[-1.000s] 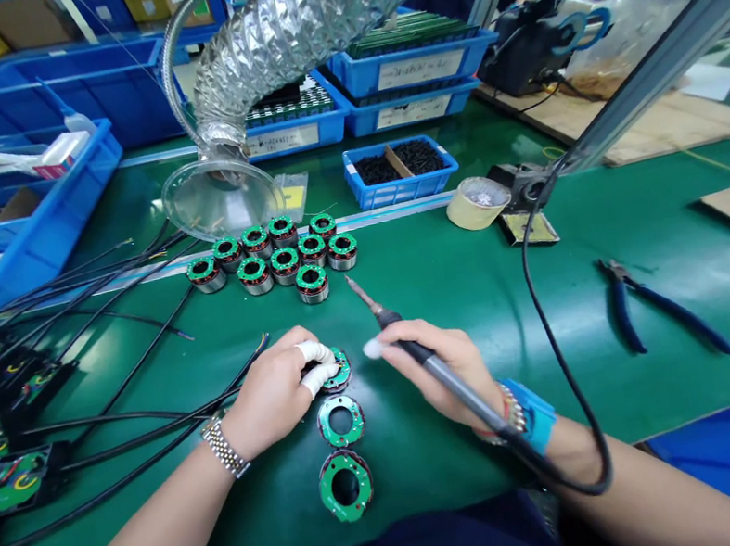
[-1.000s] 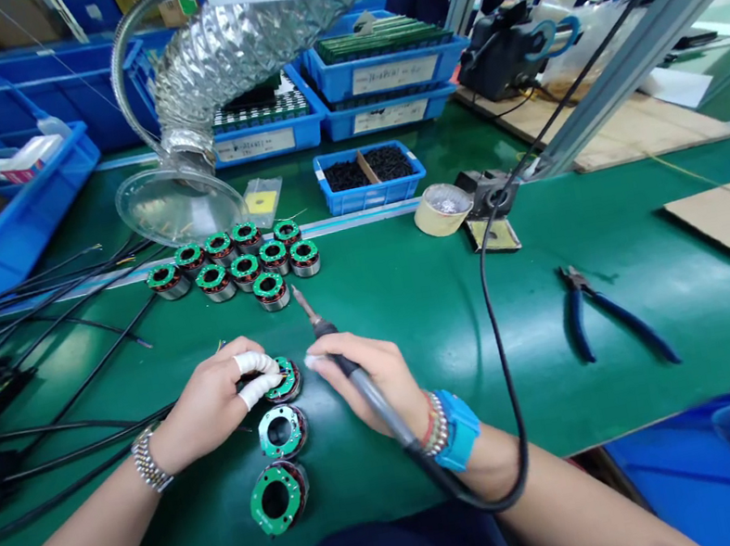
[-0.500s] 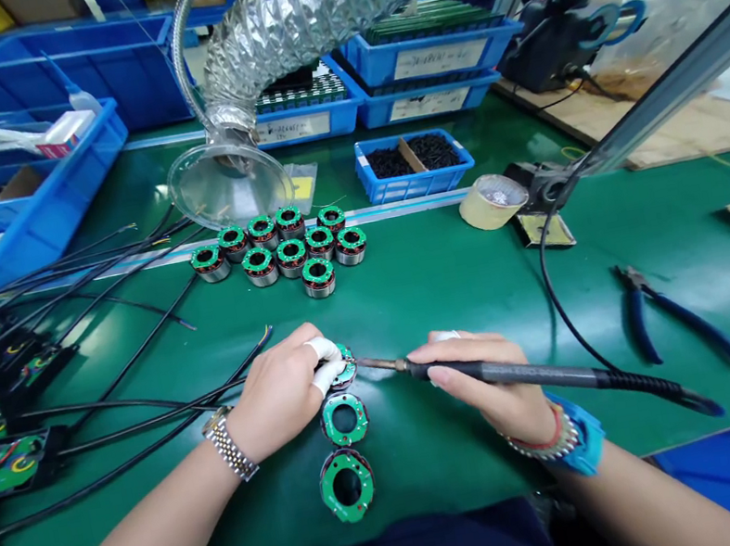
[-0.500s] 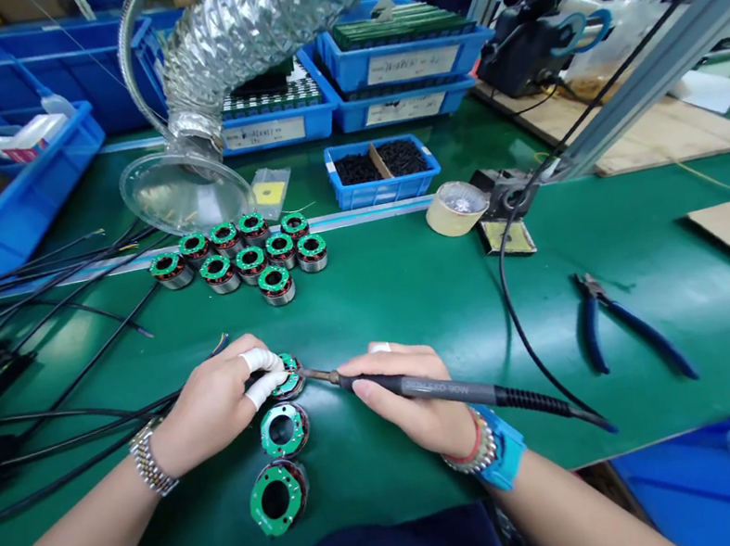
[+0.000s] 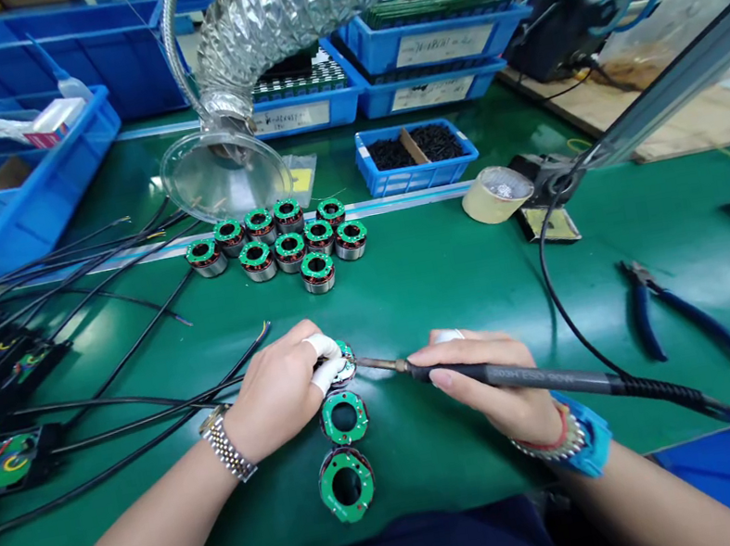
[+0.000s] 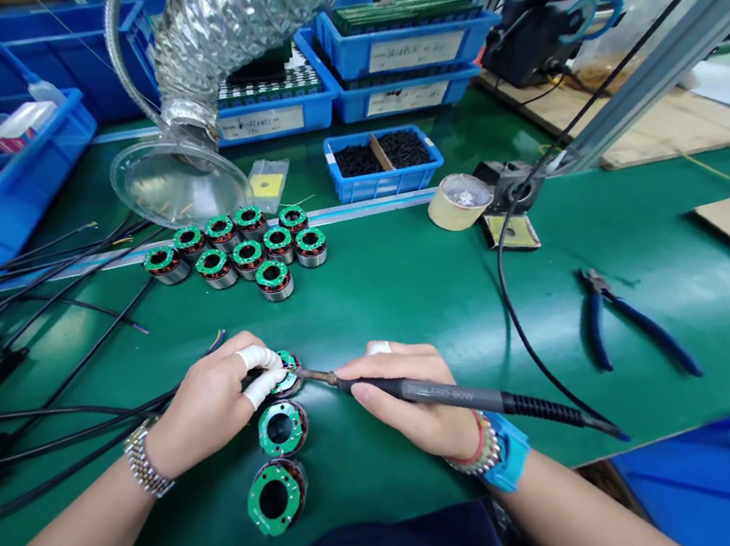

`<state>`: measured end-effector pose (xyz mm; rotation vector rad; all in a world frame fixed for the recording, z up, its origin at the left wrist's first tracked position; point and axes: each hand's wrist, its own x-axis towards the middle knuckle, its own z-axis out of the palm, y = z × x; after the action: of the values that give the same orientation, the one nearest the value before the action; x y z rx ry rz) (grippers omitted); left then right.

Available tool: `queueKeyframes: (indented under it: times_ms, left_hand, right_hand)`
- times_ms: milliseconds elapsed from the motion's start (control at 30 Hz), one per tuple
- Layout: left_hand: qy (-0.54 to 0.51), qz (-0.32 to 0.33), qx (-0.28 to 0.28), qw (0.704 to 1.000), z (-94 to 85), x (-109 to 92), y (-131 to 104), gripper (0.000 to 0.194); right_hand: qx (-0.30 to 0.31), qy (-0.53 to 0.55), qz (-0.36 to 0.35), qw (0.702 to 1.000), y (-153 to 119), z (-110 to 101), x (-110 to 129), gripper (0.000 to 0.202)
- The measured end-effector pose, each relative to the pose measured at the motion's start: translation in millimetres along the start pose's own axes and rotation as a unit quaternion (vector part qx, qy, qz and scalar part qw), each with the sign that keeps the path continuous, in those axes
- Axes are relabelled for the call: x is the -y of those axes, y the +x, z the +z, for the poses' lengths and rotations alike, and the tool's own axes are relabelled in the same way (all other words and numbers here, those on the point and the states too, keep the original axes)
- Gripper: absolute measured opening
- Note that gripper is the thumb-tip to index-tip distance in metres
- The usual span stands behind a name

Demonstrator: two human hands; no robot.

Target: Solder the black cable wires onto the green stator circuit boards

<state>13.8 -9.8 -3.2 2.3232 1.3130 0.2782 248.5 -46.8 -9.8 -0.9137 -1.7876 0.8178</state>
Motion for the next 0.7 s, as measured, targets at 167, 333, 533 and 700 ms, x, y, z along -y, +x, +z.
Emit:
queueKeyframes:
  times_ms: [167, 333, 533, 700]
  left_hand:
    - [-0.003, -0.001, -0.004, 1.0, 0.9, 0, 0, 0.014]
    - [-0.003, 0.004, -0.005, 1.0, 1.1, 2, -1, 0.014]
    - [-0.002, 0.007, -0.006, 1.0, 1.4, 2, -1, 0.013]
    - [0.004, 0.018, -0.02, 1.0, 1.1, 2, 0, 0.012]
  right_hand:
    - [0.01, -0.013, -0.014, 1.0, 0, 0, 2, 0.019]
    - [-0.008, -0.001, -0.01, 1.0, -2, -2, 1, 0.019]
    - [-0.077, -0.007, -0.016, 0.997, -12, -3, -6, 0.021]
    - [-0.053, -0.083, -0.031, 0.995, -1, 15, -7, 0.02]
